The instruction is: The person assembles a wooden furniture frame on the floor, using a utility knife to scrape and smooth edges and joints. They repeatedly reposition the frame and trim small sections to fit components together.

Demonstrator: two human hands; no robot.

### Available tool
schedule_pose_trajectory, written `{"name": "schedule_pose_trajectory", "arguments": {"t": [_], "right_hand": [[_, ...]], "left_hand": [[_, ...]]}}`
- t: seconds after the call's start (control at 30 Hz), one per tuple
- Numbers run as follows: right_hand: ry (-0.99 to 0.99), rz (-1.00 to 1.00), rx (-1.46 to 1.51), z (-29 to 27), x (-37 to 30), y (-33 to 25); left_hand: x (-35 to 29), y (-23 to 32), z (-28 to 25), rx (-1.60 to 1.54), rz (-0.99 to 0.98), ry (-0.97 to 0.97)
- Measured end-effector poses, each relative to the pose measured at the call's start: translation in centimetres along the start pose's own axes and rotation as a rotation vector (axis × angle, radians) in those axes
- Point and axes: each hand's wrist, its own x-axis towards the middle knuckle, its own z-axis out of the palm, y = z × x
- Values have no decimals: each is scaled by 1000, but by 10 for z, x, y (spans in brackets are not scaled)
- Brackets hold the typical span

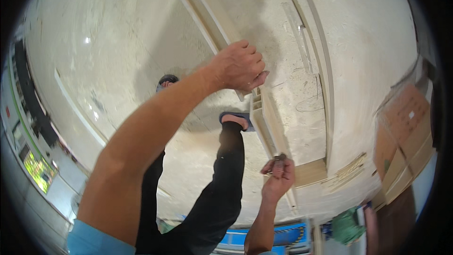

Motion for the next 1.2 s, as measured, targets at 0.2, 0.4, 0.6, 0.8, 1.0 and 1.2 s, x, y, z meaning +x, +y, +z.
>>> {"name": "schedule_pose_trajectory", "arguments": {"t": [0.2,0.4,0.6,0.8,1.0,1.2], "right_hand": [[-215,329,266,98,-31,78],[-123,434,621,135,59,160],[-283,195,594,138,128,206],[-317,-17,50,106,138,203],[-253,-69,334,97,134,195],[-241,13,716,108,149,205]], "left_hand": [[2,-7,0,-119,131,184],[4,-12,2,-178,203,305],[1,-12,5,-113,343,262],[-1,-10,4,-28,297,233],[0,-3,-1,25,195,71],[-1,-5,3,-16,196,168]]}}
